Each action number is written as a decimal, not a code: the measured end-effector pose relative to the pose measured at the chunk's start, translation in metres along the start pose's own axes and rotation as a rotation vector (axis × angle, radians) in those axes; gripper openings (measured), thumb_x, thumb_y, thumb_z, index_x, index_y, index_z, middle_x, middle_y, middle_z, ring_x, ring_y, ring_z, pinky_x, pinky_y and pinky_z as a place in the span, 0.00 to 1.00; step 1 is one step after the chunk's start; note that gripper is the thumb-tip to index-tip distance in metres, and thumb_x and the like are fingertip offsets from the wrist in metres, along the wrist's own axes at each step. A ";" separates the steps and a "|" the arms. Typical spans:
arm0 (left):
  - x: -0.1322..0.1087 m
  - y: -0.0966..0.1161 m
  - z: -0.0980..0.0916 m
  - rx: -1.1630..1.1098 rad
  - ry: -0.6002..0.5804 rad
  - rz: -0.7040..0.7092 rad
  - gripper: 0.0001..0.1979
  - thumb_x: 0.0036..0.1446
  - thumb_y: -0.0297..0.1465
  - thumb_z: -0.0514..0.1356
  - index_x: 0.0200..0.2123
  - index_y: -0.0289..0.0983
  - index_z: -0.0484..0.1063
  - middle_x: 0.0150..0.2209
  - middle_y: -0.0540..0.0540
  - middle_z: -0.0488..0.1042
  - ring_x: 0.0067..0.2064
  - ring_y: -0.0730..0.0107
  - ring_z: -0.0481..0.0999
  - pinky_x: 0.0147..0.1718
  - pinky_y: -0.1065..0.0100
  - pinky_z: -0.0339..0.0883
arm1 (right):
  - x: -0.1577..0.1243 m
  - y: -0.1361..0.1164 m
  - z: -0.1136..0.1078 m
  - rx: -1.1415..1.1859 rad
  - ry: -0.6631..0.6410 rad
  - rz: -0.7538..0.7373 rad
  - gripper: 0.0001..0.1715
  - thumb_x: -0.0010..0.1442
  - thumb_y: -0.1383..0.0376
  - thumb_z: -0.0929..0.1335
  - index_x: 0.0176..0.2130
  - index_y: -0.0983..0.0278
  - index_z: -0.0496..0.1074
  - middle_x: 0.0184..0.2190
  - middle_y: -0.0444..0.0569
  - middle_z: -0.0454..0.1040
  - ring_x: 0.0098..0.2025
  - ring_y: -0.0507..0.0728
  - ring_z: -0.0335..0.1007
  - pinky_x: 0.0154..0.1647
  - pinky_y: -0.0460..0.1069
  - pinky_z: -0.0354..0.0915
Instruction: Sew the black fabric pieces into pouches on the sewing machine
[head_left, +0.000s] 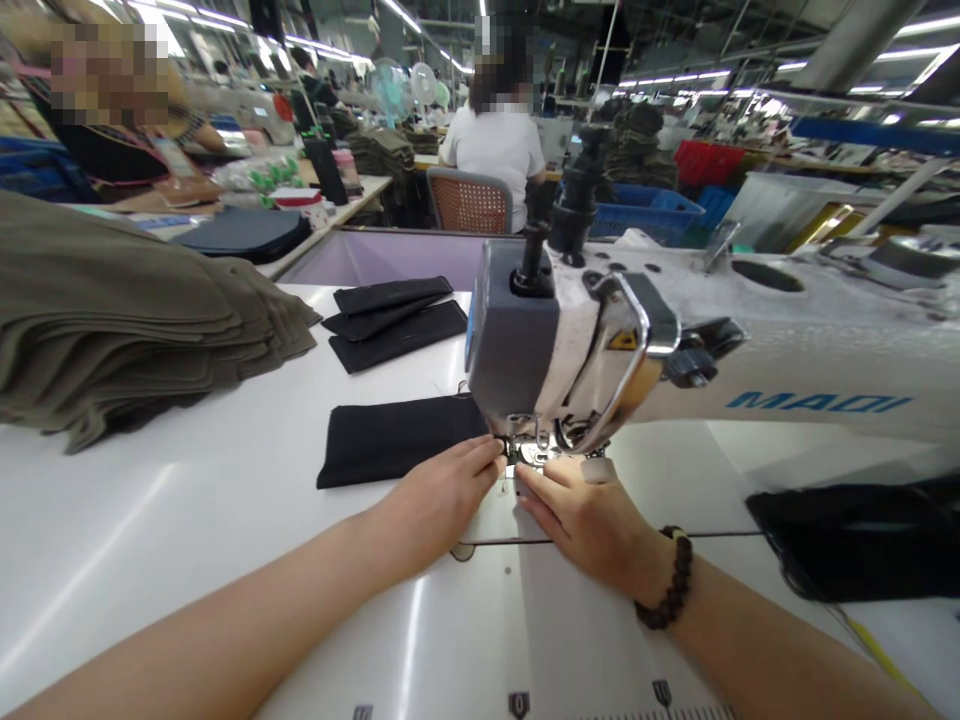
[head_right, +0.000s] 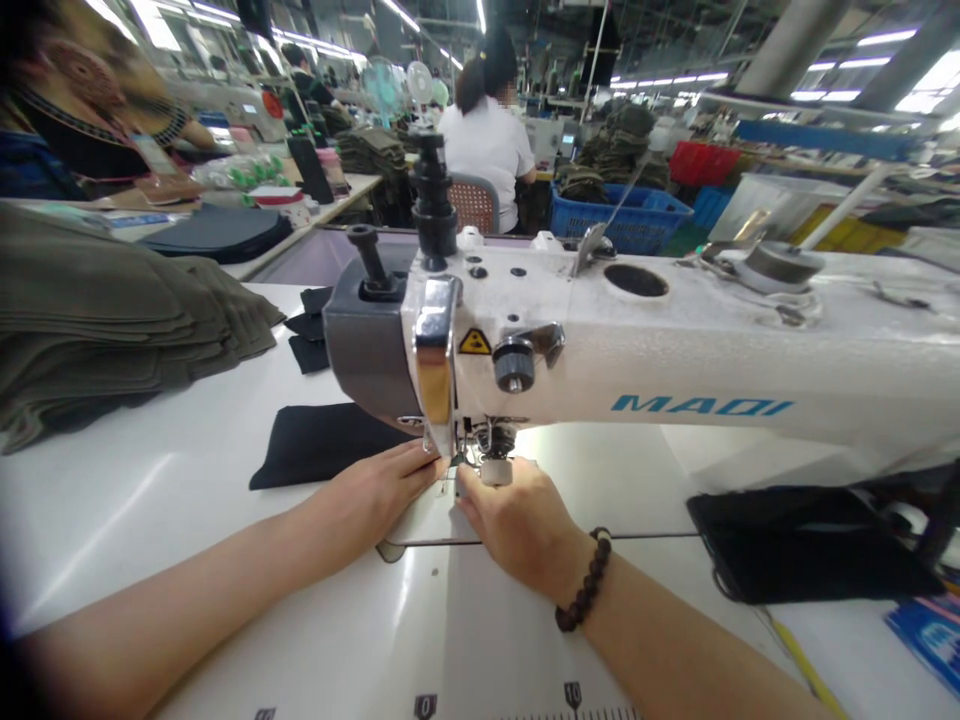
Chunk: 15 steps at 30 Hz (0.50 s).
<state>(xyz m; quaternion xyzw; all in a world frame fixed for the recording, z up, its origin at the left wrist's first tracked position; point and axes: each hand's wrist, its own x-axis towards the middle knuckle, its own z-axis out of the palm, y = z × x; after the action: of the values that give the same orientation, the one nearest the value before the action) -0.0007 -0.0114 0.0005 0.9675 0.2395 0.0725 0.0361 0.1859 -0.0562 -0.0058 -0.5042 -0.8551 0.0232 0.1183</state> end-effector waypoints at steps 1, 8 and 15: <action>0.000 -0.001 0.001 -0.002 0.003 -0.004 0.16 0.55 0.19 0.51 0.47 0.28 0.64 0.49 0.36 0.67 0.56 0.61 0.60 0.56 0.63 0.54 | 0.000 0.000 0.000 -0.001 -0.004 -0.001 0.13 0.59 0.65 0.63 0.43 0.64 0.70 0.28 0.50 0.70 0.33 0.56 0.66 0.34 0.49 0.58; 0.003 -0.005 0.000 -0.021 0.010 -0.051 0.17 0.55 0.19 0.52 0.49 0.27 0.64 0.50 0.35 0.66 0.55 0.60 0.62 0.54 0.63 0.58 | 0.000 0.000 -0.001 0.005 -0.006 -0.007 0.13 0.60 0.65 0.62 0.44 0.63 0.69 0.28 0.49 0.70 0.33 0.56 0.65 0.34 0.48 0.58; 0.002 -0.004 0.006 0.061 0.025 -0.052 0.17 0.54 0.18 0.52 0.49 0.25 0.64 0.50 0.34 0.66 0.56 0.58 0.62 0.55 0.62 0.56 | 0.001 -0.001 -0.003 -0.004 -0.003 -0.007 0.11 0.59 0.66 0.63 0.43 0.63 0.70 0.28 0.49 0.70 0.33 0.56 0.66 0.33 0.48 0.57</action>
<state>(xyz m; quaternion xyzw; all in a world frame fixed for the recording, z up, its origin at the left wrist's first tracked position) -0.0002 -0.0074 -0.0057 0.9606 0.2671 0.0763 0.0057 0.1851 -0.0563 -0.0026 -0.5013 -0.8571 0.0219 0.1162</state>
